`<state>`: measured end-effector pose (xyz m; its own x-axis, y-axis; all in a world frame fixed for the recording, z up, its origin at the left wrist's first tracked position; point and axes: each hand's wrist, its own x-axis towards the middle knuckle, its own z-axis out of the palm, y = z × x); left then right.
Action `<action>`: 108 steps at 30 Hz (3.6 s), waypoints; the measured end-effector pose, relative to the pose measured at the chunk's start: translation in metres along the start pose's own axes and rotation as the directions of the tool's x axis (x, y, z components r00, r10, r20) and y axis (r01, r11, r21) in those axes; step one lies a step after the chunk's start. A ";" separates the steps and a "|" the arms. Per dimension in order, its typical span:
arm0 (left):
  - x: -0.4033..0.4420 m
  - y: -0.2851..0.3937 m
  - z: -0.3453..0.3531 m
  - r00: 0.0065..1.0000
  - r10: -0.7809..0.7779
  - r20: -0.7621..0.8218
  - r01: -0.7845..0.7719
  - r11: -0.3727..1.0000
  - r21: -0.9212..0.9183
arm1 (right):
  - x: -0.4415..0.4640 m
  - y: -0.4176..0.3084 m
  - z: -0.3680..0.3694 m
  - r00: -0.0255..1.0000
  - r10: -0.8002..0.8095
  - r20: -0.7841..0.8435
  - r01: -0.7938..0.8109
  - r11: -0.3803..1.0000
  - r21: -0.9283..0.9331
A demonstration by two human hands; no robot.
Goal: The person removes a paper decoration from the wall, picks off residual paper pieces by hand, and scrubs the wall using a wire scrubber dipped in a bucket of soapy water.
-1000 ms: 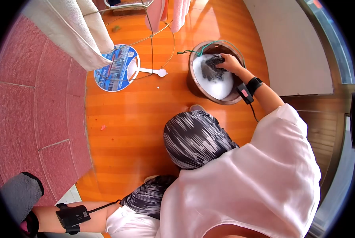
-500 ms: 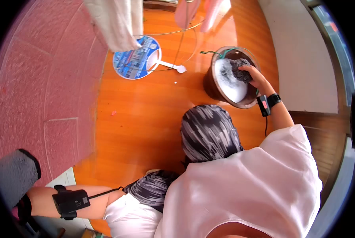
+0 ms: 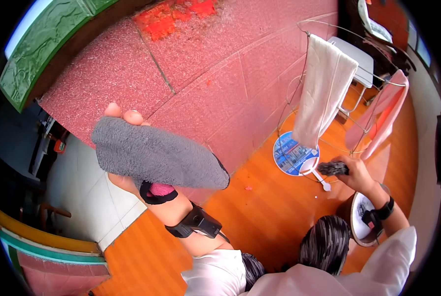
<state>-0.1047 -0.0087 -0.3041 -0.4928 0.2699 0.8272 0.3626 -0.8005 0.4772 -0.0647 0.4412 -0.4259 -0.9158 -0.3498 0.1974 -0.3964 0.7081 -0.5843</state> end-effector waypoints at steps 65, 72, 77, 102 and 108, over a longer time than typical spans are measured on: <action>-0.029 0.040 -0.001 0.995 0.071 0.070 -0.070 0.997 -0.010 | 0.274 -0.181 -0.013 0.538 -0.713 -0.449 0.456 0.694 -0.557; -0.030 0.035 -0.002 0.993 0.112 0.045 -0.111 0.993 -0.032 | 0.265 -0.192 0.004 0.536 -0.830 -0.156 0.555 0.485 -0.676; -0.028 0.037 0.002 0.991 0.088 0.097 -0.083 0.995 -0.052 | 0.286 -0.179 -0.051 0.509 -0.579 -0.637 0.318 0.814 -0.487; -0.028 0.027 -0.008 0.989 0.145 0.013 -0.145 0.989 0.007 | 0.335 -0.187 -0.110 0.964 -0.029 -0.265 0.247 0.475 0.845; -0.021 0.022 0.006 0.974 0.213 0.083 -0.211 0.977 -0.031 | 0.310 -0.202 -0.082 0.928 -0.005 -0.371 0.321 0.511 0.797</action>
<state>-0.0812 -0.0289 -0.3095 -0.3373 0.1368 0.9314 0.4334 -0.8557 0.2827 -0.2738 0.2395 -0.1819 -0.8725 -0.1003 0.4782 -0.4453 -0.2396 -0.8627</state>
